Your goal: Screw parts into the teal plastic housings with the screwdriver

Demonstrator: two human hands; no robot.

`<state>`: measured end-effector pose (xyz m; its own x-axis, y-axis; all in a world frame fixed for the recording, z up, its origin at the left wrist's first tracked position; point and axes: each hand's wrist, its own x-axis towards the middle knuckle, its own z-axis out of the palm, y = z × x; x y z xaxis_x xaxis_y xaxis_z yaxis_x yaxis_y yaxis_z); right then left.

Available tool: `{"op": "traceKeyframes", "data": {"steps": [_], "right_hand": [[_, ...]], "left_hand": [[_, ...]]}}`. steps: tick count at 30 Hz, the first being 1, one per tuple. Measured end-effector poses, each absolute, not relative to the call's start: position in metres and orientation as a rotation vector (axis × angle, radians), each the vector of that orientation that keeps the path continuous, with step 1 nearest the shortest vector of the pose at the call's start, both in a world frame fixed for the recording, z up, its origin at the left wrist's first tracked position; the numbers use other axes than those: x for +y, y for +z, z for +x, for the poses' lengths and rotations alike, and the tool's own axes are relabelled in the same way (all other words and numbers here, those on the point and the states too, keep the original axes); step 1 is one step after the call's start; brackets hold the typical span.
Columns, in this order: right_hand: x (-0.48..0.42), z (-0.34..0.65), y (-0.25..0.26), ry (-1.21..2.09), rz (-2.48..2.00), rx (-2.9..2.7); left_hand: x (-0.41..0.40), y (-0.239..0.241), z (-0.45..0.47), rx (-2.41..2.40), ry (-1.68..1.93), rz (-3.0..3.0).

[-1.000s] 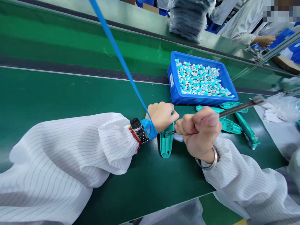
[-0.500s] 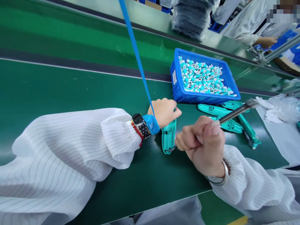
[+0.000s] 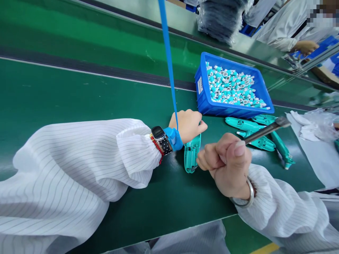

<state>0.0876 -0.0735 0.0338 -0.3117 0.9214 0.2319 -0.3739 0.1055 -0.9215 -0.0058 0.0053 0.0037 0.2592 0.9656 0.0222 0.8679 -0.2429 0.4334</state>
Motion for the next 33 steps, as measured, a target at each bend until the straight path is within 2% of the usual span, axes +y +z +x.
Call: {"op": "traceKeyframes", "data": {"steps": [7,14,16,20,23,28,33], "right_hand": [[-0.082,0.092,0.024,1.356,-0.489,-1.367],[-0.066,0.096,0.037,1.443,-0.667,-1.261],[-0.058,0.106,0.042,1.301,-0.759,-1.35],[-0.041,0.128,0.04,0.93,-1.256,-1.834],[-0.033,0.135,0.029,0.99,-1.465,-2.05],[-0.029,0.127,0.013,1.134,-1.473,-2.024],[-0.023,0.132,0.003,1.072,-1.446,-2.062]], "left_hand": [[0.006,0.005,-0.004,1.668,0.388,2.21],[0.005,0.003,-0.007,1.686,0.412,2.216],[0.005,0.004,-0.008,1.69,0.4,2.214],[0.004,0.008,-0.008,1.675,0.333,2.172],[0.004,0.009,-0.008,1.666,0.309,2.122],[0.006,0.003,-0.01,1.655,0.334,2.135],[0.003,-0.006,-0.011,1.518,0.559,2.045]]}}
